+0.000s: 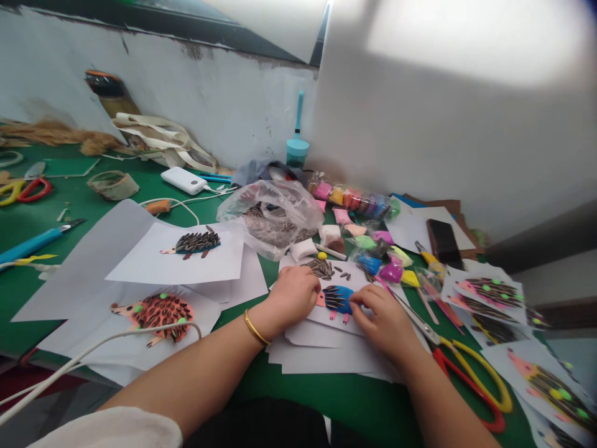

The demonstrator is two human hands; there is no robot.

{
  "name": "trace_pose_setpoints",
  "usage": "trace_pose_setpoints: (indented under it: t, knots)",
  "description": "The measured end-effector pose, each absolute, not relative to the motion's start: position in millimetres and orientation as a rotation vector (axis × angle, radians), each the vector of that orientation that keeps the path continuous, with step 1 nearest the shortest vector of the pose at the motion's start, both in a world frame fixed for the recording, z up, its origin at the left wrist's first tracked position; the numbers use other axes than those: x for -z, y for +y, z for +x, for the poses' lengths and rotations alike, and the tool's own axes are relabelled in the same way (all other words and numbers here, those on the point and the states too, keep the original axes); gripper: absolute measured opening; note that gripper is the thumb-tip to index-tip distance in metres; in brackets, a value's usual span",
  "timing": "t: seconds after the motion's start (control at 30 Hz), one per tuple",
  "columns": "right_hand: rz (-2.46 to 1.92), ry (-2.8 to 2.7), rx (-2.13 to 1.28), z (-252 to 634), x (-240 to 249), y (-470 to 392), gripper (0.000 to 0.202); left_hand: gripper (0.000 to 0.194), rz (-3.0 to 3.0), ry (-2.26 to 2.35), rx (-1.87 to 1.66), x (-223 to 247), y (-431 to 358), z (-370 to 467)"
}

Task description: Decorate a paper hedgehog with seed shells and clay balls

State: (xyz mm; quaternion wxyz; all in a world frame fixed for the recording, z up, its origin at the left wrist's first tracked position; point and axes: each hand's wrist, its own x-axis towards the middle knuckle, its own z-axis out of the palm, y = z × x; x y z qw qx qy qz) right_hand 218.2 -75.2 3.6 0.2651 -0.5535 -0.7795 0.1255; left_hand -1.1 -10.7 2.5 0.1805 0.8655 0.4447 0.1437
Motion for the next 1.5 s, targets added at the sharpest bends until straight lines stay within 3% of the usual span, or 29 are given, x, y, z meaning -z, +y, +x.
trace_pose_setpoints:
  t: [0.7, 1.13, 1.5]
  knots:
    - [-1.549, -2.074, -0.34, 222.3, -1.7, -72.6, 0.015, 0.023, 2.443, 1.267, -0.4, -2.8, -10.8, -0.8]
    - [-1.872, -2.239, -0.127, 229.0, -14.7, -36.8, 0.027, 0.024, 2.438, 1.266, -0.398, -3.4, -10.6, -0.7]
    - [-1.935, -2.407, -0.055, 213.0, -16.0, 5.7, 0.015, 0.024, 2.455, 1.27, -0.375, -3.9, -10.3, -0.9]
